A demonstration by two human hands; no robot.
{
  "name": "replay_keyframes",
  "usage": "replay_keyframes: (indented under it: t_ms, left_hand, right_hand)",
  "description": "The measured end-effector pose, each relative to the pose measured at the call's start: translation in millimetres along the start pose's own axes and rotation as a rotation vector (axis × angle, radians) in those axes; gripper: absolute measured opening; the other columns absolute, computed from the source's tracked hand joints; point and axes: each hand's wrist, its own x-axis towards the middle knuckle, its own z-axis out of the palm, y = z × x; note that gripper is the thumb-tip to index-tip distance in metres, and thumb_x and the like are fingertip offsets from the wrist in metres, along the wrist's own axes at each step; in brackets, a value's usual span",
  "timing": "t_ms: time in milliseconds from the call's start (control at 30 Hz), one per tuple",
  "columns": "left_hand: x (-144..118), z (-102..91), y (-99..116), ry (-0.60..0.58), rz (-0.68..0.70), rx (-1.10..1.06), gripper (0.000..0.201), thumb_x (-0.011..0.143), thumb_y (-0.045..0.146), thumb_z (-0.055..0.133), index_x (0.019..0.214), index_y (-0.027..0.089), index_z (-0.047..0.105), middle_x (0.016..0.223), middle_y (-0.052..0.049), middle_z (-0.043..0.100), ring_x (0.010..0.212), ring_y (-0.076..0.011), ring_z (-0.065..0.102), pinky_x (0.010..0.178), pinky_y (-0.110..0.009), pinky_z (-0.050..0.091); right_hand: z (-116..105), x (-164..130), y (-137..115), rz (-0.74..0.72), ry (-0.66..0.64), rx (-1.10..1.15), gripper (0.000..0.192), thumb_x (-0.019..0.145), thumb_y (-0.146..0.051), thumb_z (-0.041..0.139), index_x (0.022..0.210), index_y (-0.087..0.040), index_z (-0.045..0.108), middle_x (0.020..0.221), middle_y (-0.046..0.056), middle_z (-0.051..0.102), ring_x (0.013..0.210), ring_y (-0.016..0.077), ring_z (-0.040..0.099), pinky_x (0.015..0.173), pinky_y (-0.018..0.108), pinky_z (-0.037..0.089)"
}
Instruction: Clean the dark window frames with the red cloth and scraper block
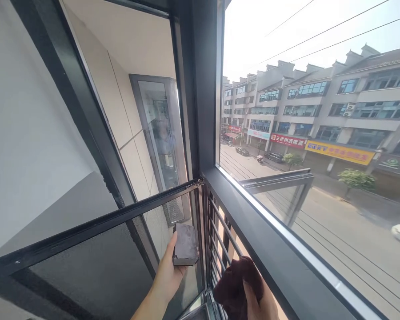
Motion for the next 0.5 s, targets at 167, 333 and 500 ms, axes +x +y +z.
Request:
replay_keyframes:
  t_ms: [167, 333, 500]
  left_hand:
    - [-15.1, -51.0, 23.8, 0.189, 0.009, 0.027, 0.035, 0.076, 0.027, 0.069, 0.110, 0.022, 0.062, 0.108, -0.006, 0.069, 0.078, -0.0176, 0.068, 0.061, -0.026, 0.055]
    - [-43.6, -86.2, 46.3, 0.305, 0.092, 0.019, 0.037, 0.081, 0.031, 0.062, 0.116, 0.021, 0.057, 0.113, -0.008, 0.066, 0.094, -0.0230, 0.067, 0.067, -0.030, 0.057]
    - [-44.2, -141.7, 57.0, 0.415, -0.004, 0.029, 0.059, 0.075, 0.044, 0.066, 0.128, 0.024, 0.049, 0.108, -0.010, 0.067, 0.100, -0.0330, 0.065, 0.075, -0.045, 0.058]
  right_hand:
    - [45.2, 13.2, -20.5, 0.156, -0.075, 0.468, 0.055, 0.069, -0.060, 0.064, 0.104, -0.018, 0.065, 0.082, 0.006, 0.072, 0.077, 0.0259, 0.068, 0.062, 0.034, 0.054]
    - [104.3, 20.3, -46.6, 0.431, -0.358, 1.107, 0.043, 0.069, -0.053, 0.068, 0.095, -0.018, 0.065, 0.084, 0.005, 0.071, 0.074, 0.0222, 0.068, 0.068, 0.038, 0.055]
    - [166.5, 8.9, -97.6, 0.089, -0.360, 1.114, 0.046, 0.078, -0.049, 0.061, 0.110, -0.016, 0.063, 0.102, 0.007, 0.068, 0.098, 0.0230, 0.063, 0.086, 0.042, 0.051]
